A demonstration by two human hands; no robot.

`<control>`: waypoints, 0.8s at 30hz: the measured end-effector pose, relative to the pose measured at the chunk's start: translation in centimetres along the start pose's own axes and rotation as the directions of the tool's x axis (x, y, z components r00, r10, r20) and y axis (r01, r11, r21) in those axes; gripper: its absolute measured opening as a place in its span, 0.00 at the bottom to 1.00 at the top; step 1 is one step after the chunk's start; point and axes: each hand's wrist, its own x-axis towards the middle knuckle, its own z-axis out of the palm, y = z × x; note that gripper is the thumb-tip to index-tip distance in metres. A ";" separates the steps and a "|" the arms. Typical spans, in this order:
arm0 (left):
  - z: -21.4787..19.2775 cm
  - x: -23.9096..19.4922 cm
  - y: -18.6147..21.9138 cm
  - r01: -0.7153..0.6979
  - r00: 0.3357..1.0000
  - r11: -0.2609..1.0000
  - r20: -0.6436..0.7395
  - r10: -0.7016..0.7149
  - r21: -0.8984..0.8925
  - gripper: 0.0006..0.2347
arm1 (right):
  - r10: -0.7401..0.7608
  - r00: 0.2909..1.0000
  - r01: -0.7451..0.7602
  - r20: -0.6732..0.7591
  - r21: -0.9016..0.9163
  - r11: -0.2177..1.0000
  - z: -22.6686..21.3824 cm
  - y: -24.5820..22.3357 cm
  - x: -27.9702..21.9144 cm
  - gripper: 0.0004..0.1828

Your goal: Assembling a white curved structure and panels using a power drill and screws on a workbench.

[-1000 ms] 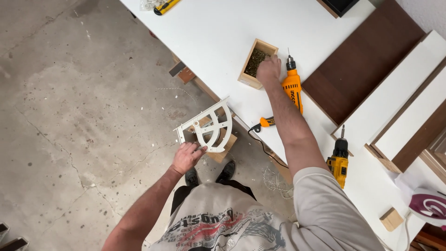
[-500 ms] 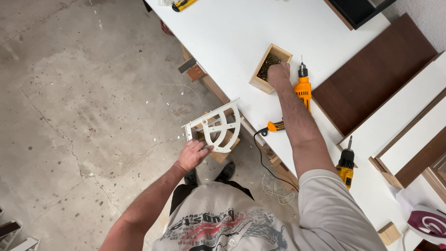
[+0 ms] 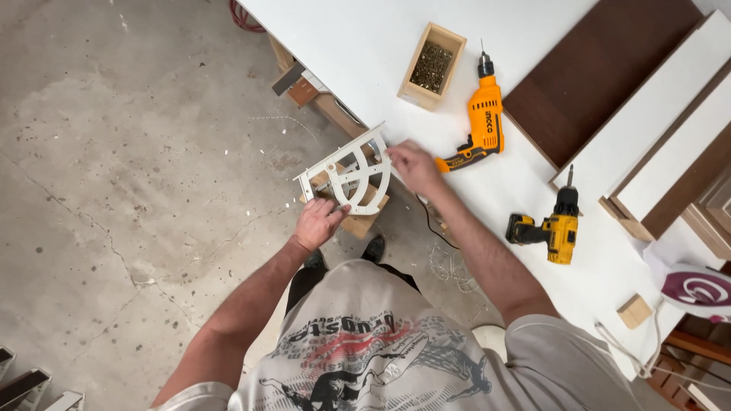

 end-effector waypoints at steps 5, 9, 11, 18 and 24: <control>-0.4 0.4 0.2 -0.014 0.999 1.000 -0.031 0.014 -0.006 0.07 | -0.035 0.992 0.038 0.122 -0.027 0.999 7.7 -2.4 -7.5 0.10; -0.6 0.5 0.1 -0.019 0.998 1.000 -0.058 0.019 -0.004 0.09 | -0.093 0.993 0.101 0.071 -0.127 0.987 11.0 -0.4 -8.2 0.09; -0.4 0.2 0.0 -0.021 0.998 1.000 -0.056 0.021 -0.007 0.08 | -0.128 0.991 0.133 0.041 -0.176 0.975 11.9 0.5 -8.3 0.08; 0.6 -0.4 -0.2 -0.035 0.996 0.999 -0.085 0.035 0.002 0.07 | -0.221 0.970 0.241 0.100 -0.322 0.916 12.8 2.7 -7.8 0.06; 1.6 -1.0 -0.6 -0.055 0.993 0.998 -0.101 0.054 -0.007 0.04 | -0.289 0.950 0.310 0.121 -0.493 0.813 14.0 2.6 -8.4 0.05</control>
